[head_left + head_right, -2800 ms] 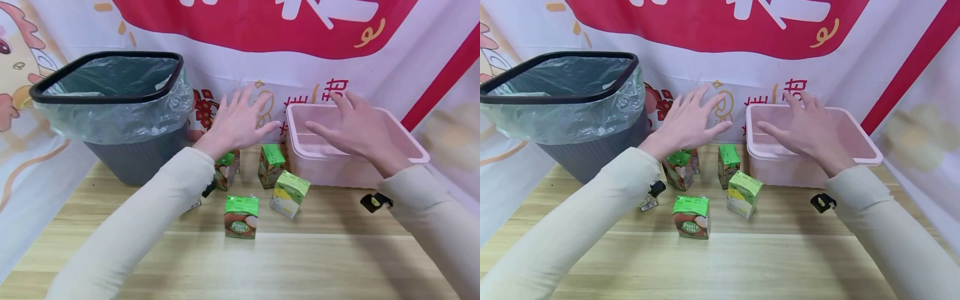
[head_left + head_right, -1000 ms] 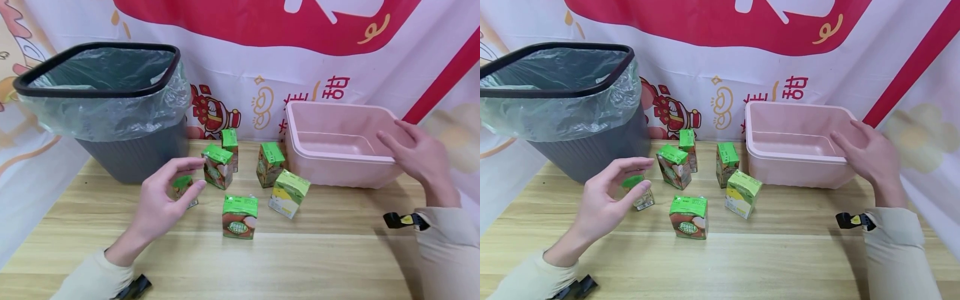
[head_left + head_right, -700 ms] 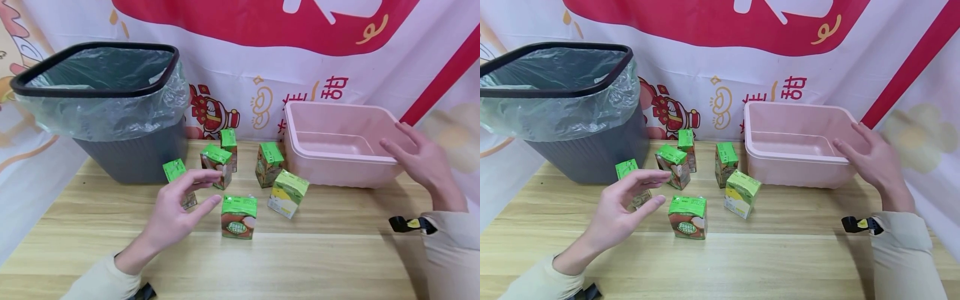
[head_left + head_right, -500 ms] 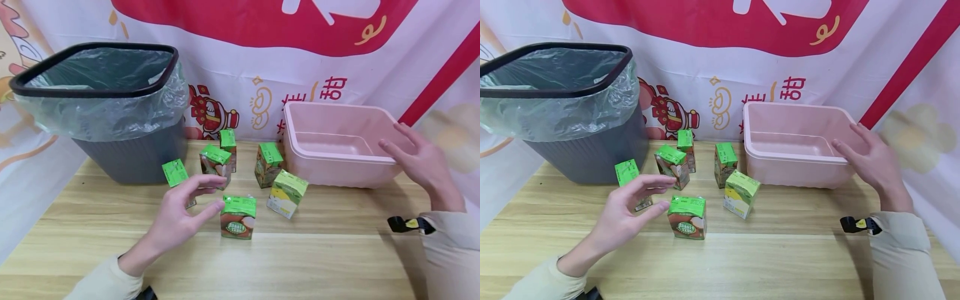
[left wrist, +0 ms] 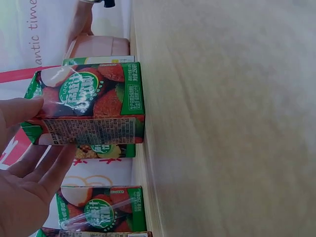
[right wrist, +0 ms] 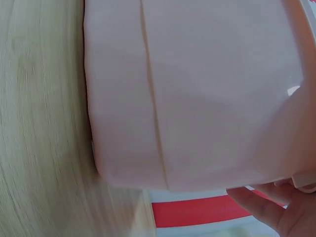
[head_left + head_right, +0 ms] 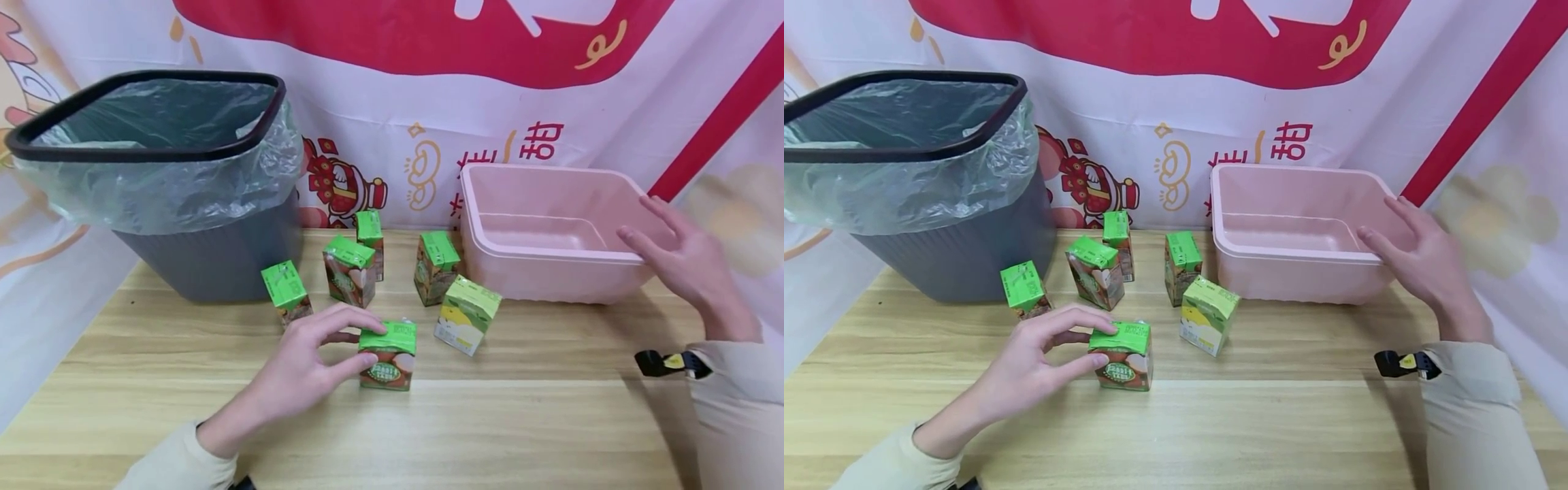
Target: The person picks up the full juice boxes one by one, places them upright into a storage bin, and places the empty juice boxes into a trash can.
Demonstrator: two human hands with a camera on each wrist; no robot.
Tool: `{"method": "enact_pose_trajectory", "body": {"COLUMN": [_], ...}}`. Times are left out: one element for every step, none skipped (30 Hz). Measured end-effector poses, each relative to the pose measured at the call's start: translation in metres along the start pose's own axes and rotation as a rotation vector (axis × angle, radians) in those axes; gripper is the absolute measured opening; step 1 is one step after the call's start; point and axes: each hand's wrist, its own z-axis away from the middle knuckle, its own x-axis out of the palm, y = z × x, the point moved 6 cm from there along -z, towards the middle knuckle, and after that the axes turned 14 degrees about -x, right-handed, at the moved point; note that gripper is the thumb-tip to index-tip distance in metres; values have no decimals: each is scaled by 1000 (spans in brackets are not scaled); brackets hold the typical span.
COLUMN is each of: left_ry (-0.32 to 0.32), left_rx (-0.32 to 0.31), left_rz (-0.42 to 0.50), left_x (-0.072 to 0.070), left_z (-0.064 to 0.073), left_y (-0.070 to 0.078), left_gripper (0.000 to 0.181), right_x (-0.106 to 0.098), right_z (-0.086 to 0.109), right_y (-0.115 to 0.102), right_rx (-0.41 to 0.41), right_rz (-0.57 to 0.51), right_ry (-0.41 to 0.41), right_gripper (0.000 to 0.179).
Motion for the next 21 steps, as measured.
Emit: {"method": "enact_pose_trajectory", "body": {"left_ry": [-11, -21, -30, -39, -46, -53, -59, -64, -69, -74, -80, -84, -88, -90, -93, -95, -95, -94, -92, -89, -83], "left_rx": [-17, -33, -49, -62, -75, -83, -89, -95, -101, -103, -104, -103, -100, -99, -97, -95, -95, -97, -100, -103, -107], "left_rz": [7, 9, 8, 9, 8, 12, 21, 29, 38, 51, 60, 70, 77, 79, 82, 86, 87, 90, 90, 90, 86], "left_x": [1, 1, 1, 2, 2, 2, 2, 3, 3, 3, 3, 3, 4, 4, 4, 4, 4, 5, 5, 5, 5], "left_z": [0, -1, -1, -1, -2, -2, -2, -2, -1, -1, -1, -1, -1, -1, -1, -1, -1, -1, -1, -1, -2], "left_y": [-1, -2, -3, -4, -5, -6, -6, -7, -7, -7, -7, -7, -6, -6, -6, -5, -5, -5, -6, -6, -6], "left_gripper": [33, 34, 34, 35, 36, 37, 38, 38, 39, 39, 40, 40, 40, 40, 40, 41, 41, 41, 41, 42, 42], "right_x": [-1, -1, -1, -2, -2, -2, -3, -3, -3, -3, -3, -3, -3, -3, -3, -3, -4, -4, -4, -4, -4], "right_z": [0, 1, 1, 1, 1, 1, 1, 1, 2, 2, 2, 2, 2, 3, 3, 3, 3, 3, 3, 4, 4], "right_y": [0, -1, -1, -1, 0, 0, 1, 1, 1, 1, 1, 1, 2, 2, 3, 3, 4, 4, 4, 5, 6], "right_rx": [-13, -22, -31, -42, -52, -62, -71, -77, -87, -95, -99, -102, -104, -106, -110, -109, -108, -111, -116, -113, -108], "right_rz": [5, 9, 14, 19, 26, 30, 36, 44, 50, 56, 59, 60, 63, 66, 66, 69, 67, 65, 62, 57, 51], "right_ry": [-5, -13, -17, -21, -24, -25, -24, -24, -23, -23, -23, -23, -24, -26, -27, -24, -23, -21, -20, -19, -16], "right_gripper": [79, 79, 80, 81, 81, 81, 82, 82, 82, 83, 83, 83, 84, 84, 83, 83, 83, 82, 82, 82, 83]}}
